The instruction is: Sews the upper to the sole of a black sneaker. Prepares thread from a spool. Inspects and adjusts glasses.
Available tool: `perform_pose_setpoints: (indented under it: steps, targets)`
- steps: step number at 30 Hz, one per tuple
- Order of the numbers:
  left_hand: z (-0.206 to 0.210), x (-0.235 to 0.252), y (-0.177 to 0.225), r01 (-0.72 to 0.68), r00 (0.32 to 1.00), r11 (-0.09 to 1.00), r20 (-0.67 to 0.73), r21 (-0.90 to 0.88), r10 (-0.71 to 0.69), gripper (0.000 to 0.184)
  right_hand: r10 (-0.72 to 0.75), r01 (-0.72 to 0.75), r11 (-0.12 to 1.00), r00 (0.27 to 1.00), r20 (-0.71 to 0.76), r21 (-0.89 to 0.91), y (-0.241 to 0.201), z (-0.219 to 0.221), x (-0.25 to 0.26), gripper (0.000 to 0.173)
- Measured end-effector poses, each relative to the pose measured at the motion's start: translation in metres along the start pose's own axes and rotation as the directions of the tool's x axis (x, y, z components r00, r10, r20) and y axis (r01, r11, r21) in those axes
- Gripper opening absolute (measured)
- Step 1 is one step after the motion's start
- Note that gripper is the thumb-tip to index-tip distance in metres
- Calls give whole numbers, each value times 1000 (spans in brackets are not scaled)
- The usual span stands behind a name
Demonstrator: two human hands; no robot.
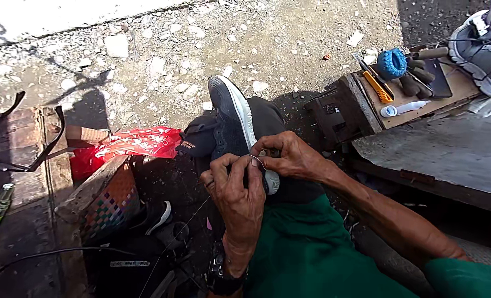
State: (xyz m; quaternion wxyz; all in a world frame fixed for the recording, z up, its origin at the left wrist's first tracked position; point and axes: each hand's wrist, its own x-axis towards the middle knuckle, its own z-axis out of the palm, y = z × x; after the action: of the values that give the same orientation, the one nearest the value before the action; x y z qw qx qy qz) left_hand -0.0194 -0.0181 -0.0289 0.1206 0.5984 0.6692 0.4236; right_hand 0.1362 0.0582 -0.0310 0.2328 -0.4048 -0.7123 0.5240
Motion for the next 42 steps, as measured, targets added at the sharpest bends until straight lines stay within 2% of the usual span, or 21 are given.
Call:
perform_pose_setpoints:
  steps: [2, 4, 6, 7, 9, 12, 14, 16, 18, 19, 20, 21, 23, 24, 26, 27, 29, 31, 33, 39, 42]
  targets:
    - [-13, -3, -3, -18, 1000, 993, 1, -115, 18, 20, -30, 31, 999, 998, -48, 22, 5, 2, -5, 17]
    - [-32, -10, -12, -32, 999, 988, -4, -154, 32, 30, -77, 86, 995, 985, -154, 54, 10, 6, -13, 17]
    - [-51, -18, -30, -5, 1000, 998, 24, -62, 7, 36, -118, 131, 991, 965, -235, 41, 15, 10, -20, 16]
    - [-58, -23, -40, 15, 999, 1000, 46, -15, -14, 33, -126, 141, 989, 957, -260, 39, 15, 12, -23, 15]
    - [-65, -32, -63, 63, 993, 998, 103, -28, -59, 28, -128, 148, 988, 949, -287, 51, 15, 13, -25, 13]
    - [-82, -50, -99, 180, 964, 980, 212, -81, -160, 33, -126, 148, 987, 952, -279, 60, 13, 14, -26, 13]
    - [-98, -65, -129, 263, 947, 962, 169, 79, -273, 38, -136, 155, 986, 955, -263, 53, 12, 16, -25, 14]
    - [-109, -81, -159, 398, 904, 877, 48, 269, -425, 41, -143, 154, 988, 960, -241, 27, 12, 16, -23, 15]
    - [-110, -89, -178, 522, 834, 789, 2, 324, -552, 39, -144, 150, 989, 967, -209, 8, 13, 17, -22, 16]
    - [-108, -88, -177, 535, 812, 771, 41, 344, -582, 36, -141, 144, 990, 970, -197, 2, 13, 17, -22, 17]
    - [-106, -84, -169, 506, 806, 778, 116, 373, -580, 32, -133, 134, 991, 973, -186, -6, 13, 16, -22, 17]
    - [-103, -78, -156, 437, 828, 812, 180, 386, -531, 32, -121, 120, 993, 978, -173, -18, 12, 14, -22, 17]
    - [-93, -58, -120, 273, 919, 905, 190, 327, -346, 40, -113, 108, 994, 981, -159, -35, 11, 9, -23, 17]
    - [-85, -44, -98, 203, 961, 956, 145, 210, -236, 36, -116, 111, 993, 981, -156, -41, 12, 8, -23, 17]
    - [-66, -21, -59, 94, 989, 989, 123, -115, -80, 21, -117, 111, 993, 983, -144, -48, 12, 6, -25, 17]
    - [-54, -11, -49, 83, 986, 962, 159, -259, -42, 17, -119, 113, 992, 984, -131, -48, 12, 5, -24, 17]
    - [-37, -1, -48, 166, 952, 904, 304, -395, -42, 14, -122, 118, 992, 988, -100, -42, 12, 9, -20, 19]
    - [-31, 8, -56, 223, 886, 901, 462, -373, -27, 14, -132, 129, 991, 988, -82, -39, 11, 12, -18, 21]
    - [-33, 12, -59, 207, 839, 919, 545, -336, 10, 15, -160, 156, 986, 984, -82, -49, 10, 10, -20, 21]
    - [-38, 14, -66, 153, 828, 914, 554, -376, 89, 12, -208, 199, 971, 977, -52, -131, 9, 12, -18, 19]
    - [-37, 10, -57, 169, 844, 932, 536, -321, 32, 10, -211, 201, 966, 976, -46, -165, 9, 15, -18, 18]
